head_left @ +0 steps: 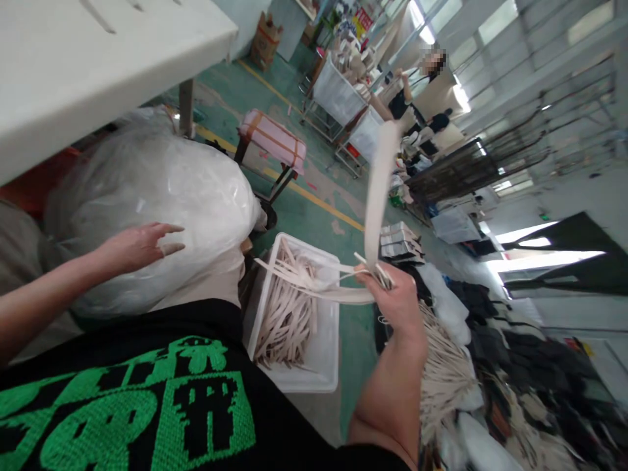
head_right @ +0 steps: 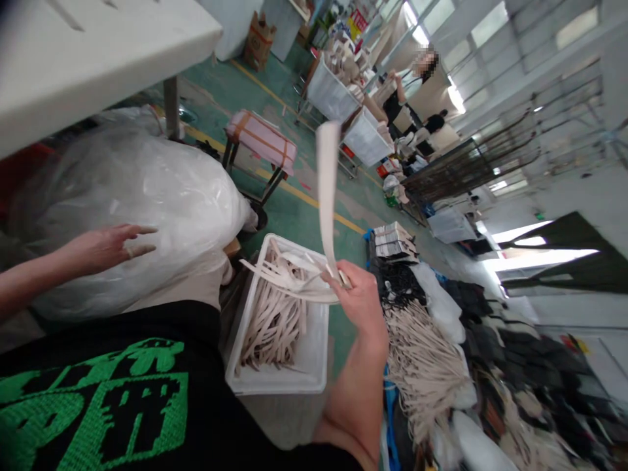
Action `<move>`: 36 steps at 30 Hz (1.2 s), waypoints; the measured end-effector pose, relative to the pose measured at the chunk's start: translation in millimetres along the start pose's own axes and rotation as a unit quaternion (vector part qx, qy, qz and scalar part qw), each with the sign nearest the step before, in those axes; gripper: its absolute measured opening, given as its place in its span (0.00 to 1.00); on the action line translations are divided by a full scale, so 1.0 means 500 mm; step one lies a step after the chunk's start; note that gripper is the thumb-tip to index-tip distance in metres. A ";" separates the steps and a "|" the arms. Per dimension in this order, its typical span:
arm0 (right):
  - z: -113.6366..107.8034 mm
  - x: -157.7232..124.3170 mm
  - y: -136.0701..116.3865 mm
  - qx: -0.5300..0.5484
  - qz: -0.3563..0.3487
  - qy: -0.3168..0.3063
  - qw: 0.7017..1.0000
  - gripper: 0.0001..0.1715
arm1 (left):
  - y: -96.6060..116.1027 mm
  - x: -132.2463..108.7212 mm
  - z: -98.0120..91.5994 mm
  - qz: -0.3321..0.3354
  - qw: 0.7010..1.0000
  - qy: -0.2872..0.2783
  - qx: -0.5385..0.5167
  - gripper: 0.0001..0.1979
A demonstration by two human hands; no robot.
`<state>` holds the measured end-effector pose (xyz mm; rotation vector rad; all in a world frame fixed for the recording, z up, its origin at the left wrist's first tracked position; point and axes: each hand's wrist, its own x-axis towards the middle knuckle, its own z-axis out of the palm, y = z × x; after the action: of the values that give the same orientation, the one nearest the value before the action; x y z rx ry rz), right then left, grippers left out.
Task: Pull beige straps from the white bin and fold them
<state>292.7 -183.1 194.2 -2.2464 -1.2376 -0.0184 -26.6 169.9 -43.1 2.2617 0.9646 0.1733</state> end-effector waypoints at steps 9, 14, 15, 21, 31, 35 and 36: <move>0.014 -0.052 0.150 -0.185 0.188 -0.140 0.954 0.24 | -0.078 0.027 -0.062 -0.157 0.983 -0.075 0.063 0.17; -0.010 -0.056 0.110 -0.067 0.247 -0.143 0.956 0.29 | -0.102 0.014 -0.036 -0.211 0.974 -0.069 0.051 0.25; -0.006 -0.055 0.098 0.001 0.254 -0.153 0.955 0.31 | -0.105 0.009 -0.034 -0.213 0.973 -0.070 0.050 0.25; 0.143 -0.027 0.037 0.404 0.188 -0.214 0.869 0.35 | -0.101 -0.016 -0.056 -0.196 0.977 -0.077 0.031 0.19; 0.540 0.029 -0.159 0.664 0.269 -0.359 0.598 0.26 | -0.022 -0.060 -0.101 -0.104 0.980 0.068 -0.158 0.16; 0.619 0.030 -0.229 0.615 0.320 -0.403 0.597 0.24 | 0.008 -0.123 -0.107 -0.012 0.967 0.123 -0.221 0.19; 0.631 0.032 -0.243 0.608 0.321 -0.408 0.601 0.23 | 0.012 -0.136 -0.107 0.010 0.970 0.129 -0.206 0.18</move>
<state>127.6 31.9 -8.4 -1.1701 -0.3101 1.7228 -90.9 148.5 10.8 1.8932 0.9352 0.6315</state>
